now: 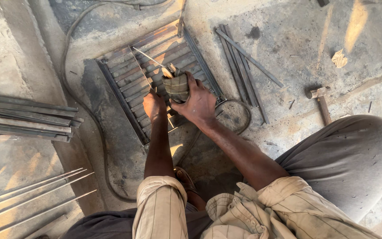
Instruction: The person welds a rectangular metal frame using a handheld welding torch. They position the electrode, strike an arc, and move along the joints to fuse the metal pieces together.
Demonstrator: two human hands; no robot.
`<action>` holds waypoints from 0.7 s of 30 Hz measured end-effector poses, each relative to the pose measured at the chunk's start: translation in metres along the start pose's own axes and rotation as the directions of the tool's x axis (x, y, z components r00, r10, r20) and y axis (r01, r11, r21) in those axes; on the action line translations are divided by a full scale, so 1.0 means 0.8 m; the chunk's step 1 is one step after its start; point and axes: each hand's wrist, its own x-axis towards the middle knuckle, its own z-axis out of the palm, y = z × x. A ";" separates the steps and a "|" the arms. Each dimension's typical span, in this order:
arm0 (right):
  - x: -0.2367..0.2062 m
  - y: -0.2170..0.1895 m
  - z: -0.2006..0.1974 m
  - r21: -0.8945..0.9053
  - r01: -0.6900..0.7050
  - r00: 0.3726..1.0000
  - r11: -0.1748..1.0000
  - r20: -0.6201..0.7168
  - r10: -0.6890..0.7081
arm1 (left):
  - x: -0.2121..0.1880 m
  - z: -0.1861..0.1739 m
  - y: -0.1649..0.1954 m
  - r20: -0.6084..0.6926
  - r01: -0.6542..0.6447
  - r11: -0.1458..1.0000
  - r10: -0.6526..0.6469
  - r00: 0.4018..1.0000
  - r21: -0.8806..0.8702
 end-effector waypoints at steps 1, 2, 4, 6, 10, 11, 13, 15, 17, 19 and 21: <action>-0.001 0.000 0.002 0.053 -0.009 0.999 0.999 -0.031 0.010 | 0.000 0.000 0.000 -0.008 -0.016 1.000 0.016 1.000 0.002; -0.002 0.002 0.004 0.105 -0.019 0.998 0.994 -0.059 0.025 | -0.001 -0.001 0.001 -0.013 -0.030 1.000 0.030 0.999 0.005; -0.003 0.009 0.004 0.237 -0.246 0.969 0.940 0.052 0.241 | -0.002 -0.002 0.000 -0.016 -0.038 0.999 0.038 0.999 0.014; -0.002 0.020 0.001 0.310 -0.393 0.919 0.866 0.129 0.371 | -0.002 -0.003 -0.001 -0.014 -0.035 0.999 0.035 0.999 0.015; -0.008 0.037 -0.004 0.372 -0.461 0.887 0.806 0.165 0.431 | -0.003 -0.002 -0.003 -0.009 -0.034 0.999 0.034 0.999 0.013; -0.011 0.038 -0.004 0.385 -0.458 0.888 0.801 0.172 0.426 | -0.003 -0.001 -0.003 -0.008 -0.035 0.999 0.035 0.999 0.008; -0.018 0.035 0.000 0.373 -0.403 0.912 0.836 0.090 0.399 | -0.003 -0.001 -0.004 -0.005 -0.037 0.999 0.037 0.999 0.006; -0.023 0.031 0.003 0.359 -0.343 0.935 0.868 0.043 0.352 | -0.002 0.000 -0.004 -0.003 -0.039 0.999 0.039 0.999 0.003; -0.027 0.026 0.001 0.350 -0.280 0.957 0.894 0.034 0.287 | -0.002 -0.001 -0.003 0.003 -0.033 0.999 0.033 0.999 0.001; -0.028 0.022 -0.002 0.299 -0.273 0.960 0.914 0.021 0.280 | -0.001 -0.001 -0.002 -0.004 -0.026 1.000 0.026 1.000 0.004; -0.028 0.018 -0.004 0.273 -0.284 0.957 0.919 0.027 0.287 | -0.002 -0.003 0.000 -0.040 -0.029 0.999 0.030 0.999 0.013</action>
